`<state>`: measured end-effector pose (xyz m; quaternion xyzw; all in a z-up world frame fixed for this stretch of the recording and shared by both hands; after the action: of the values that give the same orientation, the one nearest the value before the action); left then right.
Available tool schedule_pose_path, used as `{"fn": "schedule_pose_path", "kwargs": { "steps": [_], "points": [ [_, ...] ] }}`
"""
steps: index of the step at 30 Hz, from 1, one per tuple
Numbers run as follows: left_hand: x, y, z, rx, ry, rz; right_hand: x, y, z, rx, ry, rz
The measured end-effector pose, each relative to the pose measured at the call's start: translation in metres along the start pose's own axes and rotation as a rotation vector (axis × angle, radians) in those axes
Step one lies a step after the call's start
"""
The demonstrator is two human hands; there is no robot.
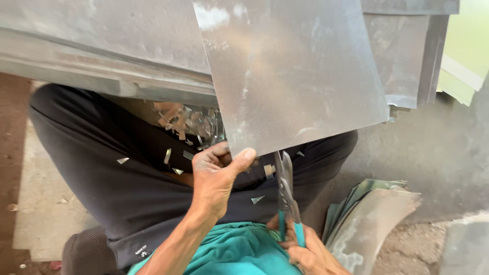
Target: The person cuts small rectangular notches into the edges of metal sheets using shears and then stacks the sheets on a larger pile.
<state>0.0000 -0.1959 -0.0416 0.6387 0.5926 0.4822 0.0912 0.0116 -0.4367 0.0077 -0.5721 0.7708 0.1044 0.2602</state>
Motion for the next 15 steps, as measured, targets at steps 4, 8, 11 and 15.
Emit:
{"fn": "schedule_pose_path", "kwargs": {
  "steps": [4, 8, 11, 15],
  "points": [
    [-0.002, 0.004, -0.001, -0.016, -0.010, 0.044, 0.015, 0.017, 0.011, 0.033, 0.103, -0.109],
    [-0.003, 0.007, 0.001, -0.002, -0.058, 0.010, -0.062, 0.037, -0.027, 0.340, -0.782, -0.741],
    [-0.001, 0.006, 0.000, -0.017, -0.039, 0.068, -0.014, 0.028, 0.009, 0.216, 0.033, -0.201],
    [0.002, 0.006, 0.001, -0.010, -0.061, 0.085, -0.015, 0.026, 0.009, 0.245, 0.169, -0.203]
  ]
}}
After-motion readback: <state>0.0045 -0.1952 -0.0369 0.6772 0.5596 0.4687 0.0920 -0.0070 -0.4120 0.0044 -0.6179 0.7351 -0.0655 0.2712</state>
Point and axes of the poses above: each hand's wrist, its own z-axis towards the middle knuckle, its own y-axis out of the palm, x = y × z, the point moved 8 cm from there along z, towards the middle knuckle, and after that the axes turned 8 degrees about -z, right-handed, at the moved point
